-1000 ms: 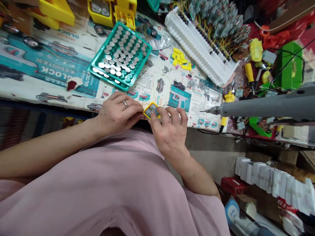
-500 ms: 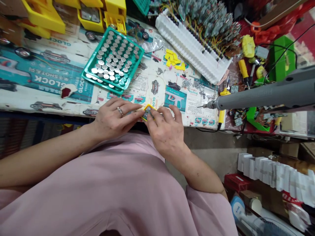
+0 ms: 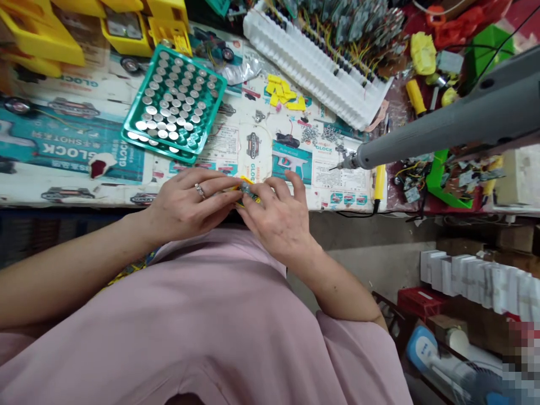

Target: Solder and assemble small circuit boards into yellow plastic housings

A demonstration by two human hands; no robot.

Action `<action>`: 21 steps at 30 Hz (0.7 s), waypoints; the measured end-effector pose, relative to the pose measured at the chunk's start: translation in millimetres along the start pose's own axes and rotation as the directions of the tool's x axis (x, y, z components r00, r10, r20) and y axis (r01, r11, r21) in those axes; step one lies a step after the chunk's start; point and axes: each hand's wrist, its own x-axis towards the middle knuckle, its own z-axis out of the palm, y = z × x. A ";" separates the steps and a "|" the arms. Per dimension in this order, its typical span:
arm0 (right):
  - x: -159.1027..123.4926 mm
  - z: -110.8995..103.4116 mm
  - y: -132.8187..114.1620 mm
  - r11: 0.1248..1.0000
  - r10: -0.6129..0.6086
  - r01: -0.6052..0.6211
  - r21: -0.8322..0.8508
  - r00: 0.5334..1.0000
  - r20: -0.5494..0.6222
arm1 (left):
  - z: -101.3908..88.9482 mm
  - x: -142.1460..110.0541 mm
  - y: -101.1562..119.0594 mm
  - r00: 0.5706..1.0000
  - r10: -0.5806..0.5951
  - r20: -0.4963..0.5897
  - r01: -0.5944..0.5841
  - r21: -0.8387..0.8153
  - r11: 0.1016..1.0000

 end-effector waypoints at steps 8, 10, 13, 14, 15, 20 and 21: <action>-9.1 -3.5 22.1 0.950 0.151 -0.106 0.295 0.980 -0.133 | -3.5 11.1 -5.5 0.992 0.122 0.045 -0.125 0.072 0.990; -12.5 -7.9 27.3 0.922 0.249 -0.171 0.348 0.949 -0.194 | -4.8 12.8 -4.1 0.990 0.129 0.050 -0.134 0.115 0.984; -17.6 -5.5 28.1 0.928 0.189 -0.100 0.359 0.956 -0.224 | -5.2 12.7 -1.2 0.991 0.122 0.059 -0.129 0.142 0.981; -19.2 -2.2 26.9 0.936 0.151 -0.073 0.345 0.967 -0.204 | -4.8 11.8 -0.2 0.991 0.110 0.070 -0.119 0.144 0.982; -20.5 1.7 25.4 0.945 0.128 -0.066 0.322 0.976 -0.177 | -4.3 10.6 0.9 0.992 0.093 0.085 -0.104 0.141 0.984; -24.1 16.9 18.9 0.984 0.114 -0.103 0.144 0.991 -0.071 | -0.5 3.5 6.6 0.995 -0.011 0.103 0.006 0.044 0.999; -24.0 17.3 18.0 0.990 0.101 -0.094 0.109 0.993 -0.065 | 0.2 2.8 7.5 0.995 -0.018 0.095 0.014 0.047 0.999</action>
